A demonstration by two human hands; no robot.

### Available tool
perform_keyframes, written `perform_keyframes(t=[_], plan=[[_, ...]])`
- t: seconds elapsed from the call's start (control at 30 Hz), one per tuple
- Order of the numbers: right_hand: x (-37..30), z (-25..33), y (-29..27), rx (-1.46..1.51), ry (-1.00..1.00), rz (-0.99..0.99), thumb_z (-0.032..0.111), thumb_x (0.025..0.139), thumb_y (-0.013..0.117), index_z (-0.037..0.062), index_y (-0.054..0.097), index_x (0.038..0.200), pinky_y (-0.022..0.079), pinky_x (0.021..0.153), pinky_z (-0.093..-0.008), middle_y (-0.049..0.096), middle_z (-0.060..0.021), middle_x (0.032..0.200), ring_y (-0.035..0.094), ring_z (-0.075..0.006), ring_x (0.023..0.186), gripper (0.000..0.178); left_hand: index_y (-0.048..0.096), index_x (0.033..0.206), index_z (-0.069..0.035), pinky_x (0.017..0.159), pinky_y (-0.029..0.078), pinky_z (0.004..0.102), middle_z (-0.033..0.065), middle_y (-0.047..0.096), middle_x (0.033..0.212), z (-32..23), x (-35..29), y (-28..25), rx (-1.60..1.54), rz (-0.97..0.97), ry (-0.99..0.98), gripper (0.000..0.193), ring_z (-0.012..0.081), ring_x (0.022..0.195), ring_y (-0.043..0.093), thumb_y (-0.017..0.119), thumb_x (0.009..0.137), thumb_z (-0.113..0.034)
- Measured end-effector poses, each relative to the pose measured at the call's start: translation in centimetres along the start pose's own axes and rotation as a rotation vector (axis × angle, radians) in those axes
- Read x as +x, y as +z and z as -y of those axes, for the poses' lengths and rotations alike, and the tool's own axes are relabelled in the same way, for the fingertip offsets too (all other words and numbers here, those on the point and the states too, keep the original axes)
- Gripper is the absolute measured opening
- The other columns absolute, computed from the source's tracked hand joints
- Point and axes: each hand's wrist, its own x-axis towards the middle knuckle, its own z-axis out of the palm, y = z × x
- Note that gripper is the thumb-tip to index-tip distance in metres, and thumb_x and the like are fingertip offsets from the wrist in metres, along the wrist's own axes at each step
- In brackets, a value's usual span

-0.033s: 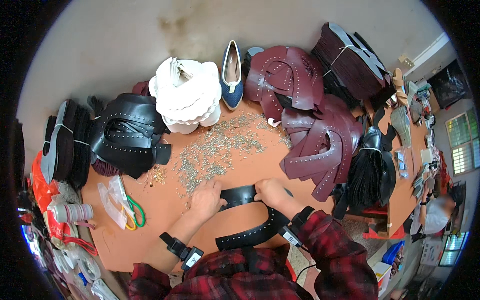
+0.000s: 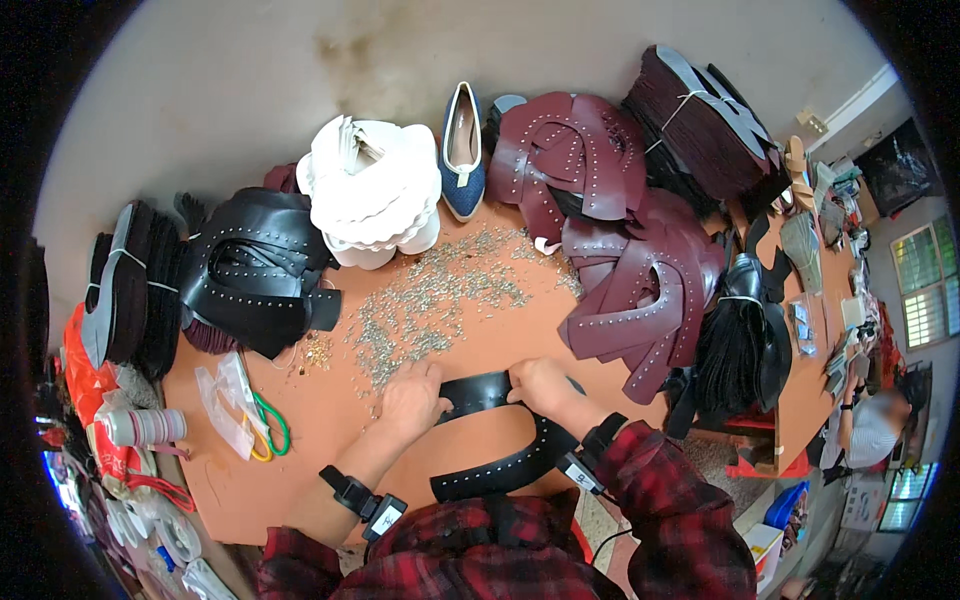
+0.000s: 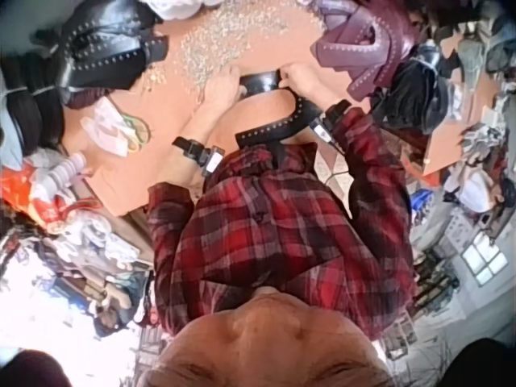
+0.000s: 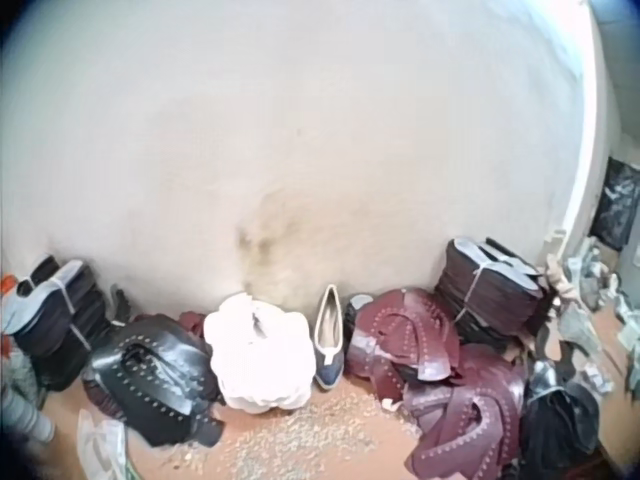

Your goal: Sorting, inspecting, and organizing various leather shoe components and decorative elements in a factory setting.

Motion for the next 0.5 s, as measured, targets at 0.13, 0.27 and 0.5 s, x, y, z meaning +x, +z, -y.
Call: perform_keyframes(t=[0.13, 0.27, 0.5], plan=[[0.4, 0.7, -0.6, 0.062, 0.120, 0.082, 0.015, 0.059, 0.078, 0.0019, 0.061, 0.064, 0.048, 0.063, -0.0378, 0.062, -0.0162, 0.067, 0.061, -0.0308, 0.066, 0.023, 0.058, 0.087, 0.000, 0.081, 0.044, 0.0391, 0.0153, 0.055, 0.098, 0.2, -0.3, 0.5, 0.009, -0.082, 0.001, 0.038, 0.0312, 0.097, 0.050, 0.076, 0.061, -0.022], [0.5, 1.5, -0.7, -0.007, 0.171, 0.085, 0.016, 0.059, 0.078, 0.0013, 0.061, 0.064, 0.048, 0.064, -0.0385, 0.062, -0.0168, 0.068, 0.062, -0.0312, 0.069, 0.023, 0.056, 0.087, 0.000, 0.079, 0.045, 0.0407, 0.0158, 0.060, 0.092, -0.1, -0.4, -0.3, 0.024, 0.039, -0.081, 0.033, 0.0314, 0.086, 0.058, 0.070, 0.068, -0.024], [0.1, 1.6, -0.4, -0.140, 0.077, 0.034, 0.017, 0.060, 0.077, 0.0014, 0.063, 0.071, 0.049, 0.068, -0.0397, 0.063, -0.0176, 0.073, 0.062, -0.0330, 0.074, 0.024, 0.056, 0.091, -0.003, 0.062, 0.051, 0.0431, 0.0188, 0.062, 0.087, 0.0, -1.4, 0.3, -0.046, -0.012, -0.074, 0.026, 0.0344, 0.071, 0.063, 0.065, 0.074, -0.020]])
